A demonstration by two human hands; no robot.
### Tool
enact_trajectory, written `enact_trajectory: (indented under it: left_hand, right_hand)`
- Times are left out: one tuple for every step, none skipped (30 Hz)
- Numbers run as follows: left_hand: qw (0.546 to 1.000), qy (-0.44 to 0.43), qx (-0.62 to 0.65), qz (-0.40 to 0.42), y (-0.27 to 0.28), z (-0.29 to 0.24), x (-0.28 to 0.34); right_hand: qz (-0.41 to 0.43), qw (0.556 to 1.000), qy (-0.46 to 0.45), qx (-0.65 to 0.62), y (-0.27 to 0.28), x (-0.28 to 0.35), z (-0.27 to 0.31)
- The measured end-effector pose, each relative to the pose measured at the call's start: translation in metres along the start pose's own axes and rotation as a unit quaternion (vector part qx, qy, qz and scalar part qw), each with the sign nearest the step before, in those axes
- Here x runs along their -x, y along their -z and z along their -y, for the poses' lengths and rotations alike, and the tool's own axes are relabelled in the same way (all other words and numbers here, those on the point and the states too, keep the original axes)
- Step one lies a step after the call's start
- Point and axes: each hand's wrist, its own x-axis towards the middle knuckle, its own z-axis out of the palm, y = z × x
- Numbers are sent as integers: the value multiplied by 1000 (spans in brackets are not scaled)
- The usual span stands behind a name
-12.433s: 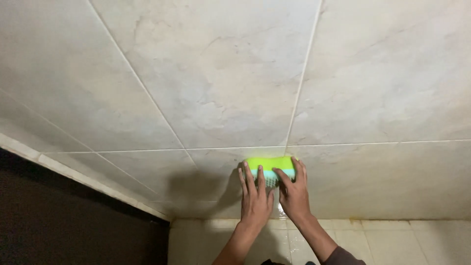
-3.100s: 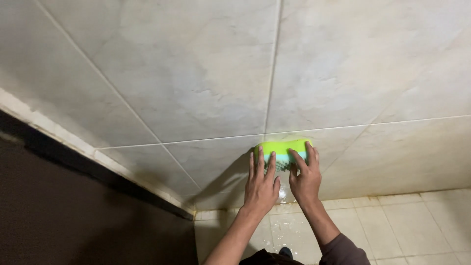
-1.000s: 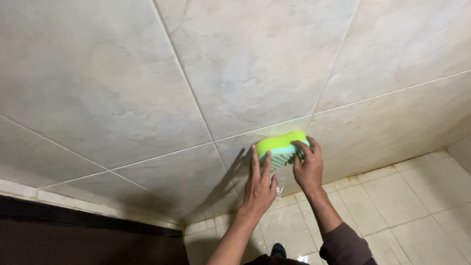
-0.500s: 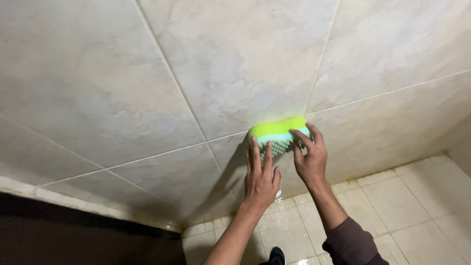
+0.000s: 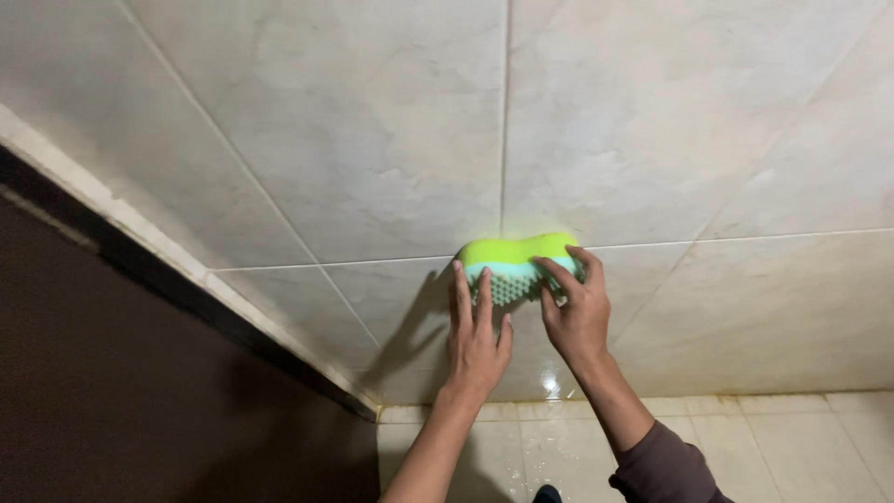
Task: The person scrubs the tiled bathroom wall with a blue brush, then sprays the wall with a handheld bidet sprayer. Afterward, the person scrubs the same wall area with a green and yellow sponge. The person handles a blue brush, a bidet sprayer, and a sponge during the task.
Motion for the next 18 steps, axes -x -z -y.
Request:
enact_trajectory:
  left_hand:
    - [1000,1,-3,-3,6,6,1]
    - [999,-10,24,-27,12,13,3]
    - [997,-21,50,-50,17,19,6]
    - [997,-18,48,-49,22,22,7]
    - [997,1,77,-25,26,26,9]
    - [994,18,106,-1,30,29,9]
    - [994,19,105,-1,33,29,11]
    - [996,23,82,18,36,28,12]
    - [997,26,60,37,39,27,13]
    - [997,24,62,40,40,26,15]
    - [998,8,64,28,40,26,17]
    - [997,-10,69,20,39,25,19]
    - [997,-14,74,27,39,25,18]
    - [997,-28,71,8,39,24,20]
    - [997,-42,69,-11,39,24,21]
    - [996,-43,73,-5,40,24,22]
    - [996,-42,76,-8,42,25,24]
    - [996,-41,77,-12,43,25,24]
  right_hand:
    - [1,1000,2,-3,-6,-1,7]
    - [21,1000,-2,12,-12,-1,14]
    - [41,999,-6,27,-17,-1,20]
    - [44,999,-7,25,-18,-1,22]
    - [39,999,-5,33,-18,-2,24]
    - [33,999,-2,42,-19,-3,25]
    - [34,999,-3,41,-19,0,21]
    - [25,998,26,45,-19,2,17]
    - [15,997,54,49,-19,4,12]
    - [14,997,51,52,-18,7,13]
    - [31,999,8,18,-17,10,13]
    - [45,998,-38,-14,-14,13,12]
    - [41,998,-44,-8,-12,15,15]
    - [40,998,-40,-12,-9,18,17]
    - [39,998,-36,-16,-6,20,19]
    - [37,998,-41,-11,-3,23,21]
    - [46,997,-53,-18,1,26,23]
    - [54,996,-64,-26,3,28,25]
